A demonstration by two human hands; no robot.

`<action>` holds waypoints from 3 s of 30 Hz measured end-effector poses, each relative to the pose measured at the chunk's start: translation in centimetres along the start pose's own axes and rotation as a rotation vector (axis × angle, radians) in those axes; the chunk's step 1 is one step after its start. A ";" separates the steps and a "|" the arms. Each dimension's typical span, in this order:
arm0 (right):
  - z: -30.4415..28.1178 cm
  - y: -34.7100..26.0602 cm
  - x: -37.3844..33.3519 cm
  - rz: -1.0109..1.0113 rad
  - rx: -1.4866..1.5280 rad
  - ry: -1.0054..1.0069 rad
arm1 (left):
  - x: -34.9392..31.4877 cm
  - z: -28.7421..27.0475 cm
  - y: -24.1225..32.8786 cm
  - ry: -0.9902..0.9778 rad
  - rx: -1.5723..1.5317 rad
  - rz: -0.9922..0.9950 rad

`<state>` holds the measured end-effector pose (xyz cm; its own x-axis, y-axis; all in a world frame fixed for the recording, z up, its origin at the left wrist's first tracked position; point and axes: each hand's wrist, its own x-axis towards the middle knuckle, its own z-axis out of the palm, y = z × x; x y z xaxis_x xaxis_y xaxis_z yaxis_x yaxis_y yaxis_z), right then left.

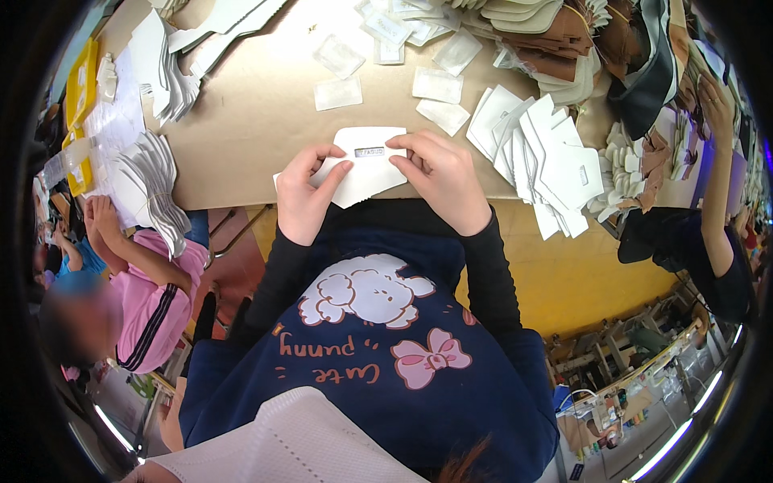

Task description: The person repeatedly picks small white labels and places them onto white paper cutouts with rectangular cutouts. They smooth each label with their fingers and set the labeled cutouts aside on the table. The task continues in a repetitive manner throughout the clip.

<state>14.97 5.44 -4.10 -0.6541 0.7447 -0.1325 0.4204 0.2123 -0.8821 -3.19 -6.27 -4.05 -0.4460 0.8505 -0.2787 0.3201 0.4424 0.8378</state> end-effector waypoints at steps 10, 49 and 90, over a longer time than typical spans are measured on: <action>0.0 0.1 0.4 0.067 0.044 -0.030 | 0.1 0.1 0.4 -0.002 -0.001 -0.025; 0.4 -0.2 0.9 0.122 0.002 -0.009 | 0.2 0.7 0.7 0.048 0.021 -0.019; 0.7 -0.7 0.8 0.131 0.001 0.002 | 0.5 0.8 0.9 0.039 0.098 -0.004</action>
<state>13.72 5.41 -3.89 -0.5921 0.7675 -0.2458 0.5015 0.1122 -0.8578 -2.46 -5.24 -3.76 -0.4794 0.8377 -0.2618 0.3978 0.4733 0.7860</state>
